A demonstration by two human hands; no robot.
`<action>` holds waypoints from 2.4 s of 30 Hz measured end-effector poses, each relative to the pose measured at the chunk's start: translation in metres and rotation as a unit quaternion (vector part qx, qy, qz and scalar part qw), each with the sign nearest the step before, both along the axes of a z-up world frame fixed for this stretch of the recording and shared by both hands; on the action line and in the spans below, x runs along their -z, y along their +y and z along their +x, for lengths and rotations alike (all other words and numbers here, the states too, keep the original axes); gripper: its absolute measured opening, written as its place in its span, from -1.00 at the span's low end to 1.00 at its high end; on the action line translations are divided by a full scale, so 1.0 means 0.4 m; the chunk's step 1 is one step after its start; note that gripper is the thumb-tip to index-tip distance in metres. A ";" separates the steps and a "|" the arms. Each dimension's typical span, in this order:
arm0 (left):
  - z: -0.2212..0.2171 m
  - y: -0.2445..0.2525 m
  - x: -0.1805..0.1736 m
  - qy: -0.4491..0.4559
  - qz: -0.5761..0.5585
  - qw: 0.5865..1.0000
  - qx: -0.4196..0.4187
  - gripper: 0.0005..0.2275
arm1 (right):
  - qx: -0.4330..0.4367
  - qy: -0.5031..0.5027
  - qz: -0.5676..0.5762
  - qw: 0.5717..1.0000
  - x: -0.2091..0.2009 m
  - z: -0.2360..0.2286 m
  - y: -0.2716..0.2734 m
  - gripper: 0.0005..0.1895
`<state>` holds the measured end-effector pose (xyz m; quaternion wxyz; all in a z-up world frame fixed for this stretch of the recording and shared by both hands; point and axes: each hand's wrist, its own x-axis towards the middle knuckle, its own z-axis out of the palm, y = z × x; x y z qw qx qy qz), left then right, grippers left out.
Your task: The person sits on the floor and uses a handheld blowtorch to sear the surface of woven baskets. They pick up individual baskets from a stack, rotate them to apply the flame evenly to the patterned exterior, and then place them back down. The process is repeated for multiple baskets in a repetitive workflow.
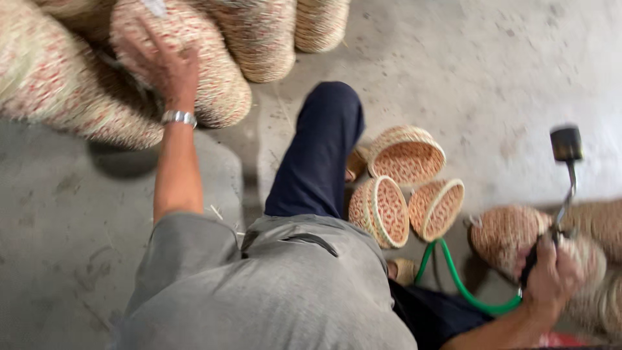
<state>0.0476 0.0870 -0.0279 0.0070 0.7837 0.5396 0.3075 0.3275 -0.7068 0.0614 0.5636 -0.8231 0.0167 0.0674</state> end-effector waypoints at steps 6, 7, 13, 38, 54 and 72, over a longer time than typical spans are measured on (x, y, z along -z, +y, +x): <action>0.253 -0.324 -0.131 -0.211 0.076 0.911 0.347 -0.25 | 0.008 -0.075 0.045 0.996 -0.075 -0.046 0.064 -0.69; 0.314 -0.390 -0.152 -0.220 0.070 0.887 0.400 -0.28 | 0.028 -0.064 0.045 0.997 -0.077 -0.048 0.066 -0.71; 0.646 -0.864 -0.102 -0.144 -0.366 0.659 0.640 -0.71 | 0.051 -0.075 0.035 0.995 -0.072 -0.051 0.044 -0.74; 0.795 -1.457 0.522 0.262 -0.499 0.681 0.467 -0.14 | 0.146 -0.011 -0.004 0.989 -0.110 -0.122 -0.009 -0.64; 0.918 -1.335 0.219 -0.081 -0.743 0.556 0.364 -0.75 | 0.072 0.097 -0.064 0.991 -0.096 -0.135 -0.011 -0.65; 1.058 -1.021 0.285 -0.239 -0.485 0.665 0.516 -0.85 | 0.050 0.013 -0.166 0.985 -0.186 -0.128 0.131 -0.69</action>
